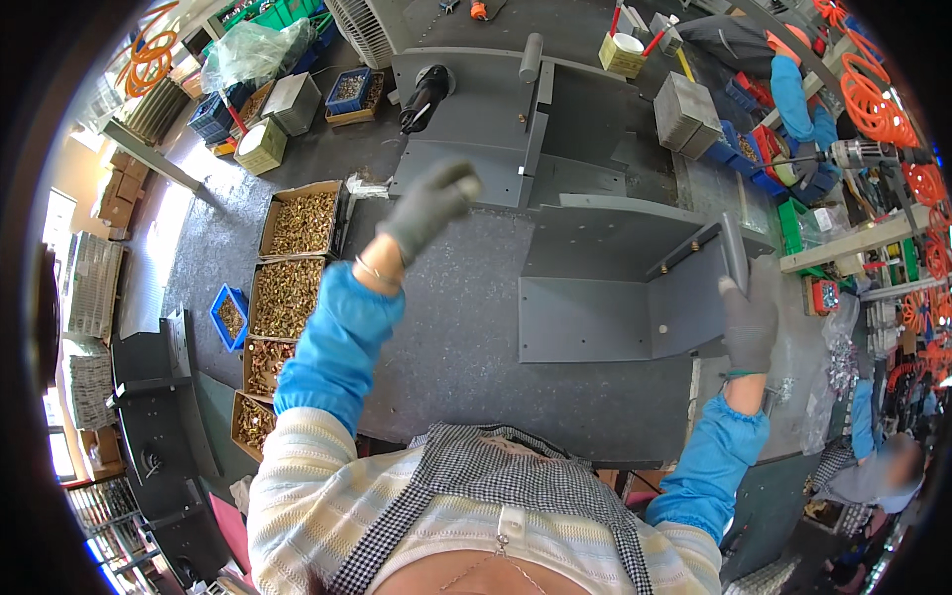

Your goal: The recorder uses a power screwdriver to assemble metal plates and components on a fabrication floor.

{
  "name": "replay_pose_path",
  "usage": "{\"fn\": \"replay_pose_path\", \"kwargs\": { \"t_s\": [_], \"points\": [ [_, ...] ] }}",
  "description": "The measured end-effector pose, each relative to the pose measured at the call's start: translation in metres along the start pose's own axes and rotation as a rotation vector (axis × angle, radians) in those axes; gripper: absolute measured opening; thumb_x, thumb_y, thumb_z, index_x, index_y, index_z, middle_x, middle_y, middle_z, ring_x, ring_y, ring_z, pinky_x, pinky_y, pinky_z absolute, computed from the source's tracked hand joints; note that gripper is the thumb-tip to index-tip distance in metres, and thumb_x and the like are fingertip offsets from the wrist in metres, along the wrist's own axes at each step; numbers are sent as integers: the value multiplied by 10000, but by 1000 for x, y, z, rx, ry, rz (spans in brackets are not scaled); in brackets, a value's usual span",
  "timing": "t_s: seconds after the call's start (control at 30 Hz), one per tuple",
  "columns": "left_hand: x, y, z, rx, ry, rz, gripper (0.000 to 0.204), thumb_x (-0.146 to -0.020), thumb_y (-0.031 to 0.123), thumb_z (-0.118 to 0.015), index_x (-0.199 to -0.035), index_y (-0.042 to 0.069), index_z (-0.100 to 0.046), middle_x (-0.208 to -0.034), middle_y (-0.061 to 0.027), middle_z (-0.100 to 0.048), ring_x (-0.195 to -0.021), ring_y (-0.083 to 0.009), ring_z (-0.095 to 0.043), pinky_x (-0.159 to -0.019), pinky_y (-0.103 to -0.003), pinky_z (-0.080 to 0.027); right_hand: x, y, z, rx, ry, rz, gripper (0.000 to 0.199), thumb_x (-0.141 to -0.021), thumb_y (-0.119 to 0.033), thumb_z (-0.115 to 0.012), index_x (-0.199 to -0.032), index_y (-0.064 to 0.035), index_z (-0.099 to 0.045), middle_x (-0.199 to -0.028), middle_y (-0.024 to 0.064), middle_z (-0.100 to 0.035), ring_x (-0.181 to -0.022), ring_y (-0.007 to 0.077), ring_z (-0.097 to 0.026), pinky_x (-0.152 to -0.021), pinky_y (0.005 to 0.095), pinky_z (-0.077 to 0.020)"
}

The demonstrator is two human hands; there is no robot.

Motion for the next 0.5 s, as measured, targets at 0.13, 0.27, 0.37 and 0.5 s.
{"fn": "replay_pose_path", "kwargs": {
  "t_s": [0.13,0.27,0.37,0.5],
  "points": [
    [63,-40,-53,118,-282,138,535,-933,232,-663,-1381,-4,-492,-1293,-140,-593,-1128,-229,-597,-930,-349,-525,-8,43,10,-57,-10,-88,524,-857,-202,-628,-1329,5,-533,-1157,177,-648,-1030,231,-621,-919,317,-448],
    [88,-58,-59,147,-385,277,542,-934,223,-666,-1396,5,-485,-1321,-148,-581,-1169,-240,-583,-963,-366,-515,-3,54,26,-60,-22,-197,531,-857,-196,-619,-1336,15,-526,-1157,173,-651,-1031,222,-618,-927,317,-445],
    [90,-58,-24,180,-303,204,489,-951,254,-632,-1362,14,-522,-1290,-158,-600,-1124,-254,-611,-950,-383,-521,-3,79,40,-32,-11,-212,525,-857,-192,-615,-1334,12,-531,-1105,154,-657,-969,203,-614,-879,314,-457],
    [57,-21,36,293,-2,115,417,-938,253,-632,-1281,20,-591,-1165,-132,-655,-1002,-234,-647,-899,-361,-533,-9,103,65,-78,-78,-317,508,-860,-189,-616,-1333,-17,-547,-895,71,-631,-738,140,-565,-685,303,-463]
  ]
}}
Point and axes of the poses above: each hand's wrist, its own x-axis away from the middle knuckle, its own z-axis out of the back of the hand, y = z × x, the point moved 1 cm from there along -x, towards the middle knuckle
